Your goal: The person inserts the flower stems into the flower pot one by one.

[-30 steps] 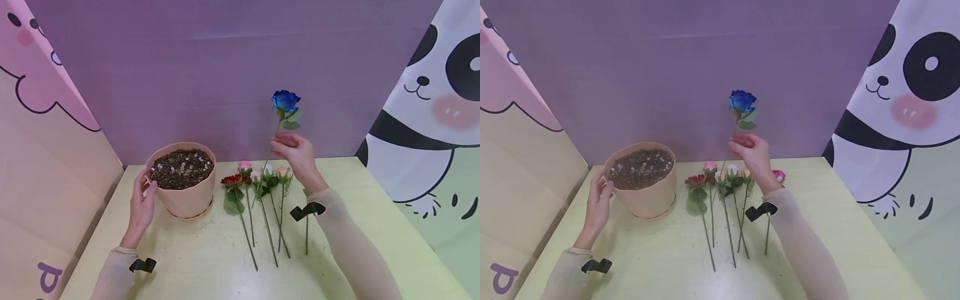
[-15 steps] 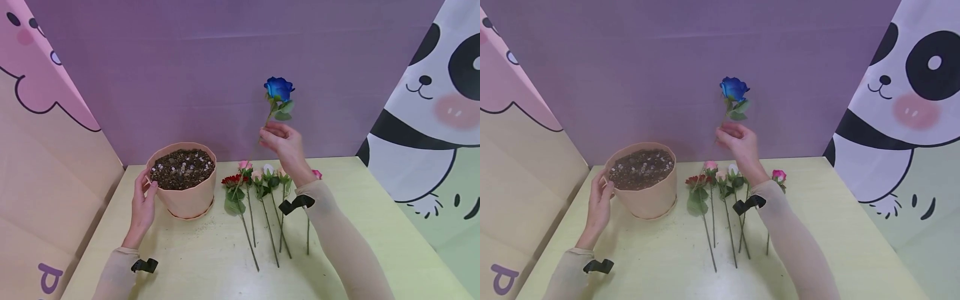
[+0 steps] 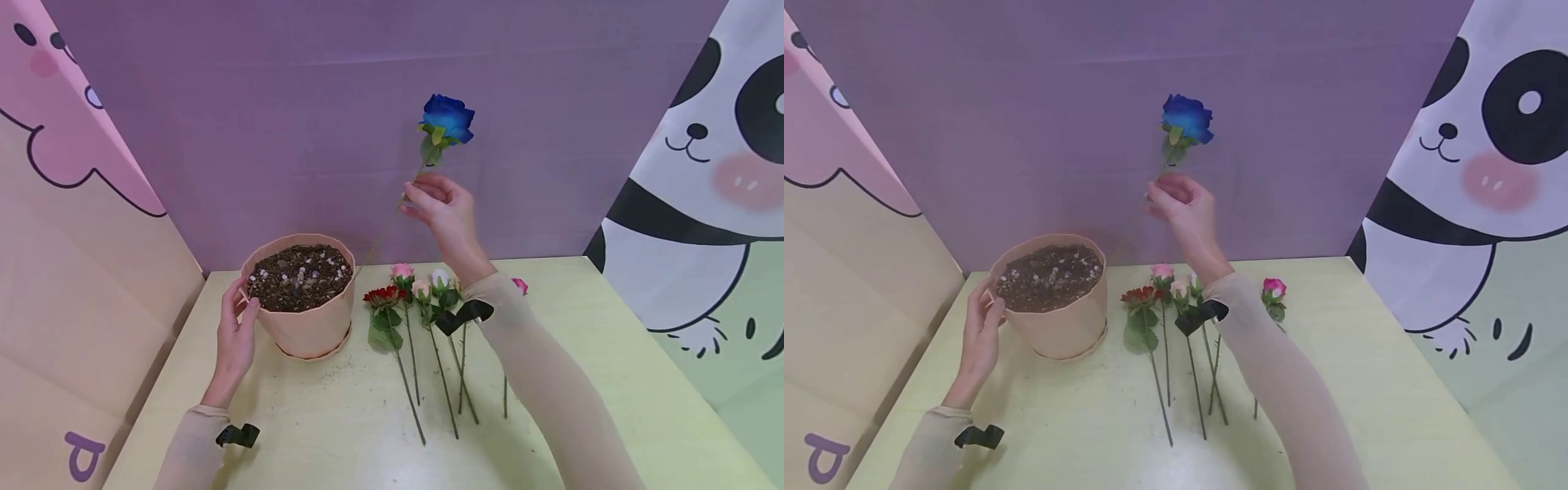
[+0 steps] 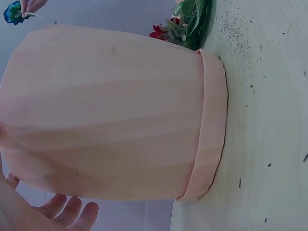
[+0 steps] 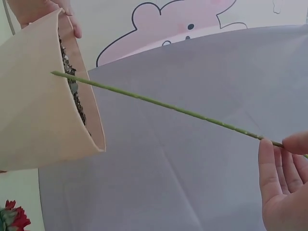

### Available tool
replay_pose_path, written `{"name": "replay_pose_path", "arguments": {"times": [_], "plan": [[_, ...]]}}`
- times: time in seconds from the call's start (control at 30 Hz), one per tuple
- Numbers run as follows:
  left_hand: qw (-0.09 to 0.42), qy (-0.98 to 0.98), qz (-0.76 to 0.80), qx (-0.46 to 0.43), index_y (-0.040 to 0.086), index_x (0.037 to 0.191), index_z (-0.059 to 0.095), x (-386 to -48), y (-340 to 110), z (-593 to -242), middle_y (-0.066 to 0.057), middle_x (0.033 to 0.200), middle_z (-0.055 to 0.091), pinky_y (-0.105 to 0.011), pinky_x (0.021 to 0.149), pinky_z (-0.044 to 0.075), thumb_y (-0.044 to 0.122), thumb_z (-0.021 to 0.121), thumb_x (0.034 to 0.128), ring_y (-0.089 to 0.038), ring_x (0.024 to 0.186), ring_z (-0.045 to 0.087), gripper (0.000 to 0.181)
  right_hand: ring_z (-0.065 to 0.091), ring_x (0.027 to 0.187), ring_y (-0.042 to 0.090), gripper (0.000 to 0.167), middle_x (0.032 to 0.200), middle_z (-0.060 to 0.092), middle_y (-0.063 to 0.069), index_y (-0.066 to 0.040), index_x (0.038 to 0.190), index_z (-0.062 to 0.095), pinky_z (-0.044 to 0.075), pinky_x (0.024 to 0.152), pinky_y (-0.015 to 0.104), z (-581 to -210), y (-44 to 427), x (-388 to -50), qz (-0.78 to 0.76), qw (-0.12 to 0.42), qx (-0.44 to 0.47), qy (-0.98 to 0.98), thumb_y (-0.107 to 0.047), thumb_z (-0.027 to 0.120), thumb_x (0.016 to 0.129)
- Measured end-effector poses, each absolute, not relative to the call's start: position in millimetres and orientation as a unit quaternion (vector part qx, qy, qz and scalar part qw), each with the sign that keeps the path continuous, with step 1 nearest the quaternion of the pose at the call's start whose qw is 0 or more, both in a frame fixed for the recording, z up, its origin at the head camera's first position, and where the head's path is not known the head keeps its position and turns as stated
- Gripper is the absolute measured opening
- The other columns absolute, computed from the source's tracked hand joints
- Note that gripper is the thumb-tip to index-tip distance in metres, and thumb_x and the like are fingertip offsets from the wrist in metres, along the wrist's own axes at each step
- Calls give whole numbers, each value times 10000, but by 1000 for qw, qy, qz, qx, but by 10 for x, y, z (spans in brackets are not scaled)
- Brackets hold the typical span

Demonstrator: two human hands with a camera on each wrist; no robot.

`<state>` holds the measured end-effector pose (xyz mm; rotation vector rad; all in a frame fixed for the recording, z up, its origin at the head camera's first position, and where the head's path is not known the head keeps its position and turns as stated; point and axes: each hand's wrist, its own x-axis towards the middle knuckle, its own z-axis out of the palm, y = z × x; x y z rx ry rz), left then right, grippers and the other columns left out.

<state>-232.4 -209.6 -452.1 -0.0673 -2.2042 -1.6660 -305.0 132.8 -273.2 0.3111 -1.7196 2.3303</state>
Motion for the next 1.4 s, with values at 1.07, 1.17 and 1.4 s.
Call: {"name": "replay_pose_path", "arguments": {"times": [1.07, 1.17, 1.4], "plan": [[200, -789, -581, -28, 170, 1678, 286, -2343, -2101, -4534, -124, 1715, 337, -520, 1169, 349, 293, 418, 1157, -374, 1482, 407, 552, 752, 912, 153, 130, 1188, 727, 344, 74, 1090, 692, 647, 879, 420, -2682, 548, -3302, 715, 149, 178, -659, 31, 727, 973], [200, -787, -584, -27, 173, 1676, 289, -2337, -2091, -4535, -132, 1711, 341, -549, 1169, 349, 288, 420, 1157, -376, 1469, 411, 548, 763, 949, 210, 140, 1177, 739, 321, 68, 1104, 698, 648, 875, 415, -2700, 498, -3304, 706, 146, 179, -669, 17, 728, 977], [198, -784, -588, -26, 181, 1678, 282, -2344, -2071, -4538, -141, 1708, 341, -577, 1176, 351, 284, 411, 1160, -382, 1471, 405, 544, 767, 976, 254, 179, 1173, 757, 275, 65, 1149, 700, 654, 822, 346, -2692, 423, -3329, 694, 133, 176, -685, -5, 726, 986]]}}
